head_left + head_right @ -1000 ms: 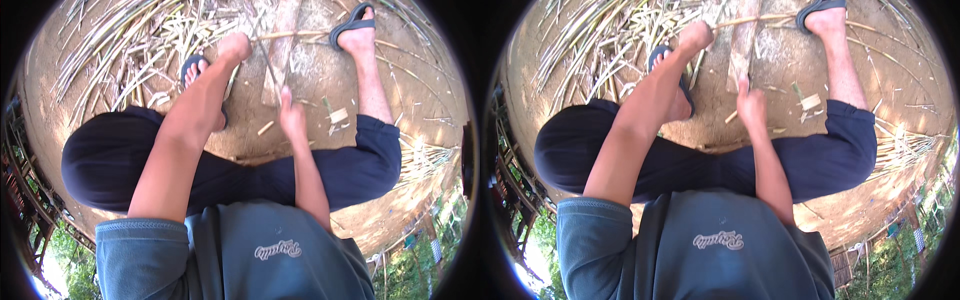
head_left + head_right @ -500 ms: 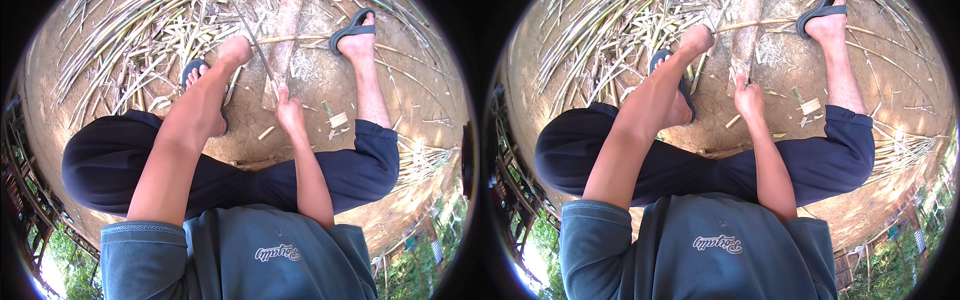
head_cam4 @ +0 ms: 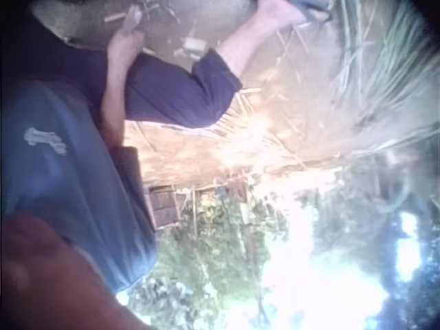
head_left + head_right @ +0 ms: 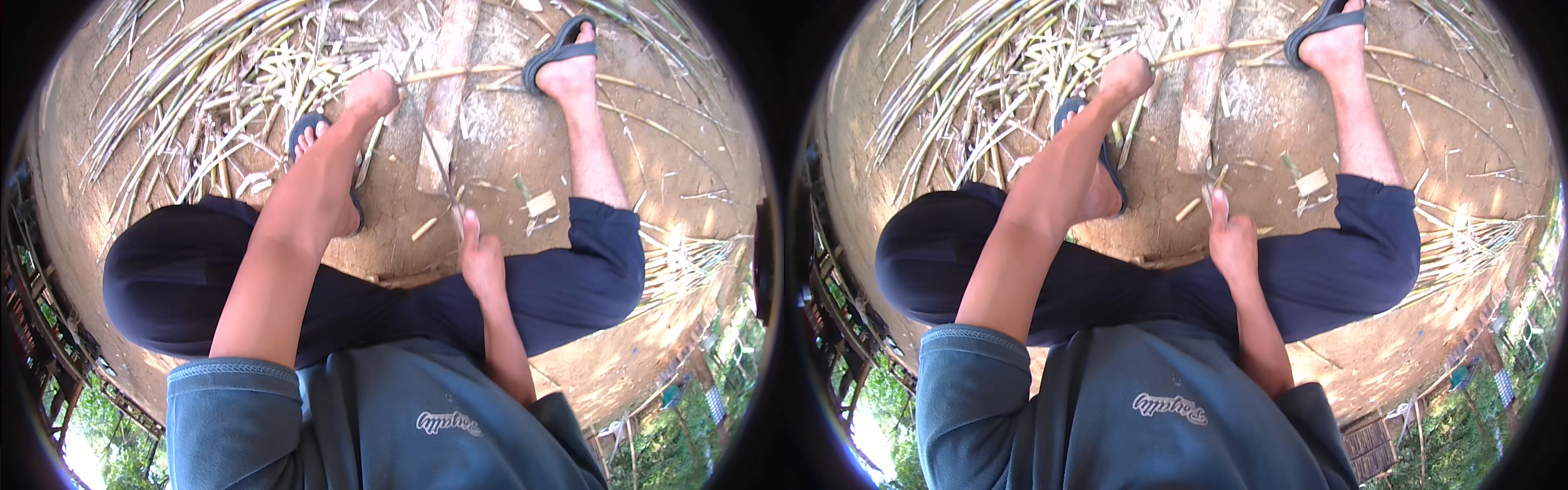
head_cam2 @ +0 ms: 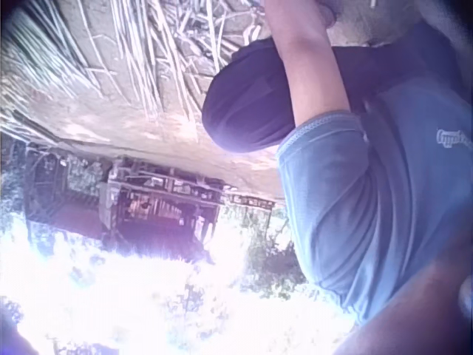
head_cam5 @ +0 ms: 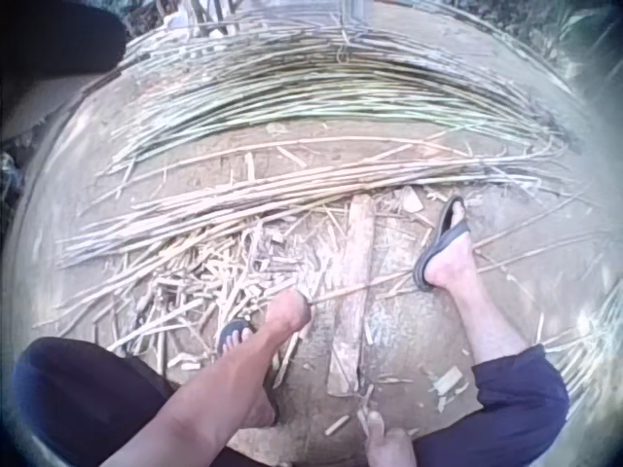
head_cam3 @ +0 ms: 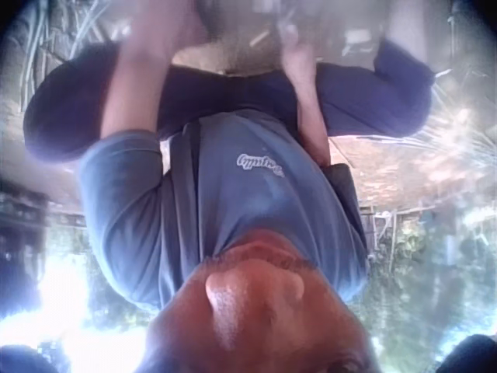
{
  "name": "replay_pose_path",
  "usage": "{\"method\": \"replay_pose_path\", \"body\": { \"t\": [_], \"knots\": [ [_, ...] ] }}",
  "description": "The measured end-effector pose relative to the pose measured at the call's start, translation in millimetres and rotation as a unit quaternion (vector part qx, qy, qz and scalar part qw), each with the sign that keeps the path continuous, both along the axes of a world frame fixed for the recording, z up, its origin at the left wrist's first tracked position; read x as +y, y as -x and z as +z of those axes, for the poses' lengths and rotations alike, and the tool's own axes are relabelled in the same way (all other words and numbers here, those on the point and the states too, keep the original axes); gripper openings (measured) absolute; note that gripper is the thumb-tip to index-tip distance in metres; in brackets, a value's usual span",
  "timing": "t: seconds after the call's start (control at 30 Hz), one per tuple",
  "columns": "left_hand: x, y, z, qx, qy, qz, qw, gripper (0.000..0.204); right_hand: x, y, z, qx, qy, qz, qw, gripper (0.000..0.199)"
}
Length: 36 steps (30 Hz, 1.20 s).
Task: The person sits on the ground and uses a hand saw to cut long bamboo stalks into smaller pieces. They hold the stalks with their left hand and saw with their right hand, accumulating a pile of cut bamboo segments on the ground.
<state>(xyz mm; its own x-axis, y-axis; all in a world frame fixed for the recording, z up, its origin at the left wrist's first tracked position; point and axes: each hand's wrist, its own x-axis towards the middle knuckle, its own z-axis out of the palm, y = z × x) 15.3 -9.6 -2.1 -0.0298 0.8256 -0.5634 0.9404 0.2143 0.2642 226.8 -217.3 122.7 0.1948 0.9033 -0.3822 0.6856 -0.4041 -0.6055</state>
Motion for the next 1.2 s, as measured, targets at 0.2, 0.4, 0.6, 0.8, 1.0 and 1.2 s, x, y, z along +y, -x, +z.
{"method": "replay_pose_path", "body": {
  "t": [0.2,0.4,0.6,0.8,1.0,1.2],
  "knots": [
    [10.0,-5.6,16.1,-0.013,0.054,0.051,0.997,0.031,64.3,9.2,-33.7,-0.012,0.276,0.008,0.961,0.079],
    [2.9,-1.2,-14.8,0.041,-0.082,0.024,0.995,0.031,-0.7,-12.3,-18.2,0.076,0.054,0.004,0.996,0.078],
    [7.5,0.4,2.7,0.021,0.056,0.056,0.997,0.029,94.2,34.9,-17.0,0.053,0.274,0.034,0.96,0.088],
    [2.8,-5.6,3.9,0.021,-0.013,0.037,0.999,0.029,27.9,12.1,-27.2,0.057,-0.015,-0.019,0.998,0.068],
    [5.5,-6.6,5.8,0.05,0.021,0.04,0.998,0.031,72.8,30.7,-44.5,0.012,0.232,0.006,0.973,0.078],
    [5.7,-8.8,16.3,0.027,0.039,0.04,0.998,0.032,57.2,24.5,-58.3,-0.035,0.125,-0.017,0.991,0.08]
  ]
}}
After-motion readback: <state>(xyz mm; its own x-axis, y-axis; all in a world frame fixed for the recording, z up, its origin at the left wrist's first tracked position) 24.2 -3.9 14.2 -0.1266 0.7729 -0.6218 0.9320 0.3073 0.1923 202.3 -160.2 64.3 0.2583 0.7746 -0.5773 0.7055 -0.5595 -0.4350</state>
